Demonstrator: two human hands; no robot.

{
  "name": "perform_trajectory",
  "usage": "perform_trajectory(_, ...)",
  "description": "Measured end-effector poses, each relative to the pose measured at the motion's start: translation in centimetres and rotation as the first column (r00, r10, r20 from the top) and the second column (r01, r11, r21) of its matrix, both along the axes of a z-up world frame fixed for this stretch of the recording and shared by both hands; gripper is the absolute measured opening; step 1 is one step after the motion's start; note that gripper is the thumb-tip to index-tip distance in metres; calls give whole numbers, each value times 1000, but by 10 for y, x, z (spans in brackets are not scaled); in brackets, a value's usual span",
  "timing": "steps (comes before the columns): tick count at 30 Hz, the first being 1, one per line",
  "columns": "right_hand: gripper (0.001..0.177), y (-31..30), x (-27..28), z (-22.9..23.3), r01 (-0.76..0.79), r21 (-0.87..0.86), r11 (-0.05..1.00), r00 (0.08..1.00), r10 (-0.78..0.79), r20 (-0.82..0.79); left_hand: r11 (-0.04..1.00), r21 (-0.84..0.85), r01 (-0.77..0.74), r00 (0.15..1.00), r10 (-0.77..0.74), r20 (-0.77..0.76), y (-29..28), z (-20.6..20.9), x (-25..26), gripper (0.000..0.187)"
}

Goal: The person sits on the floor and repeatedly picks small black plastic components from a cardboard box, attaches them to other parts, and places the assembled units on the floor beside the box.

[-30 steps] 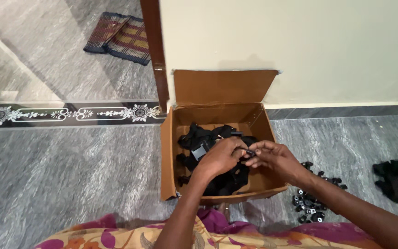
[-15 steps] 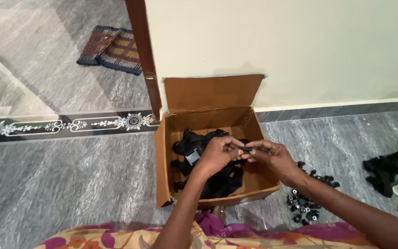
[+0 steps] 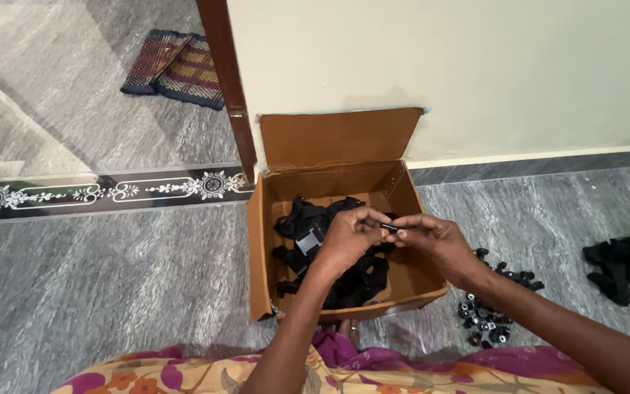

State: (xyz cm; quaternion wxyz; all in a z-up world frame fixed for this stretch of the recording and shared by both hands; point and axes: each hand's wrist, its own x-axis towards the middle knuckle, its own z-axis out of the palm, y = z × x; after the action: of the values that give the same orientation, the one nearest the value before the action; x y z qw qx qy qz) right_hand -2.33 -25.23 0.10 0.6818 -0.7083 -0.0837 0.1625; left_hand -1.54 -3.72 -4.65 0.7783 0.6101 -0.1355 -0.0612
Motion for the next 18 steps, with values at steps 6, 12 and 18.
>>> perform_trajectory(6,25,-1,3,-19,53,-114,992,990,-38,132,998,-66,0,997,-5,-73,-6,-12,2,15)
perform_trajectory(12,25,-3,6,-31,83,-159,984,986,-58,156,999,-39,-14,992,8,-125,-10,-8,-4,15)
perform_trajectory(18,25,-8,10,-22,58,-26,998,998,-58,30,990,119,-82,997,80,18,-13,6,-12,17)
